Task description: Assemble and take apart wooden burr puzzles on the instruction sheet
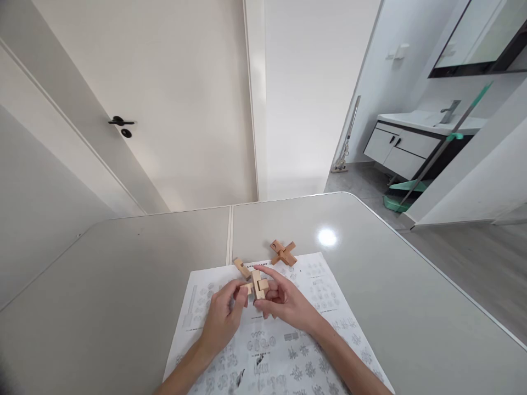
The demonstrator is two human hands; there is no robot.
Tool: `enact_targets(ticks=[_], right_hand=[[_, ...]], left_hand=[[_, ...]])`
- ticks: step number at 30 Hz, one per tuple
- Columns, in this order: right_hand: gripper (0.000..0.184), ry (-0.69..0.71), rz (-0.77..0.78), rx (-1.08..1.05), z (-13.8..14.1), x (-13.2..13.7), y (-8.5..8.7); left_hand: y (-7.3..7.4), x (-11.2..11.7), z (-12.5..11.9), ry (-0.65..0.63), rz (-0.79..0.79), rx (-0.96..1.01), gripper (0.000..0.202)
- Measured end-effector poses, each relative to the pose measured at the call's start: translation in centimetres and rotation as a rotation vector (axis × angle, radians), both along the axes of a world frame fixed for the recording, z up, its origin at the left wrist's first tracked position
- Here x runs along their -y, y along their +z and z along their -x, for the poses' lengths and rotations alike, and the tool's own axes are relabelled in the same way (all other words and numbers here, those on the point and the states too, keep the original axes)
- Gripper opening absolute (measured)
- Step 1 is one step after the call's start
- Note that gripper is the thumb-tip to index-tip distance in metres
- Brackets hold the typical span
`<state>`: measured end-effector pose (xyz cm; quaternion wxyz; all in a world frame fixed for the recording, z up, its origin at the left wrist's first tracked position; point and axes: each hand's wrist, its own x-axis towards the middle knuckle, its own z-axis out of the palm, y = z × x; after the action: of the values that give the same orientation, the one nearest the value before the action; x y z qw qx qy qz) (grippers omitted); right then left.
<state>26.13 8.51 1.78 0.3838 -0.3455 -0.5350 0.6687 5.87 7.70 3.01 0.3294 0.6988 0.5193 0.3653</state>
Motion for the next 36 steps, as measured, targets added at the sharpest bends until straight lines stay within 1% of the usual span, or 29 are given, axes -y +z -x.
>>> enact_targets(ticks=[4,7,9,12,14,16,18,20,25,30,36], right_hand=[[0.081,0.026,-0.025,0.035,0.12,0.23,0.2],[0.079,0.02,-0.034,-0.003,0.17,0.24,0.04],[0.072,0.001,-0.022,-0.04,0.21,0.14,-0.11],[0.057,-0.022,-0.01,-0.072,0.39,-0.01,-0.28],[0.047,-0.043,-0.01,-0.07,0.57,-0.04,-0.4],[0.041,-0.079,-0.016,-0.042,0.75,0.0,-0.48],[0.04,-0.112,-0.026,-0.011,0.82,0.05,-0.46],[0.04,-0.112,-0.029,-0.009,0.76,0.07,-0.29],[0.043,-0.047,0.028,-0.075,0.45,-0.11,0.14],[0.041,-0.027,0.051,-0.134,0.39,-0.22,-0.06],[0.039,0.004,0.097,-0.184,0.32,-0.3,-0.53]], left_hand=[[0.57,-0.23,-0.17,-0.084,0.079,0.069,0.04],[0.71,-0.37,-0.14,-0.113,0.122,0.114,0.04],[0.58,-0.43,-0.09,-0.107,0.123,0.111,0.04],[0.29,-0.48,-0.03,-0.112,0.108,0.096,0.039],[0.18,-0.5,-0.02,-0.111,0.103,0.089,0.036],[0.17,-0.51,-0.01,-0.106,0.107,0.082,0.035],[0.21,-0.51,0.0,-0.109,0.114,0.072,0.034],[0.28,-0.52,0.02,-0.118,0.116,0.06,0.033],[0.29,-0.59,0.1,-0.142,0.126,0.048,0.035],[0.0,-0.58,0.27,-0.157,0.147,0.043,0.035],[-0.03,-0.56,0.42,-0.183,0.124,0.043,0.033]])
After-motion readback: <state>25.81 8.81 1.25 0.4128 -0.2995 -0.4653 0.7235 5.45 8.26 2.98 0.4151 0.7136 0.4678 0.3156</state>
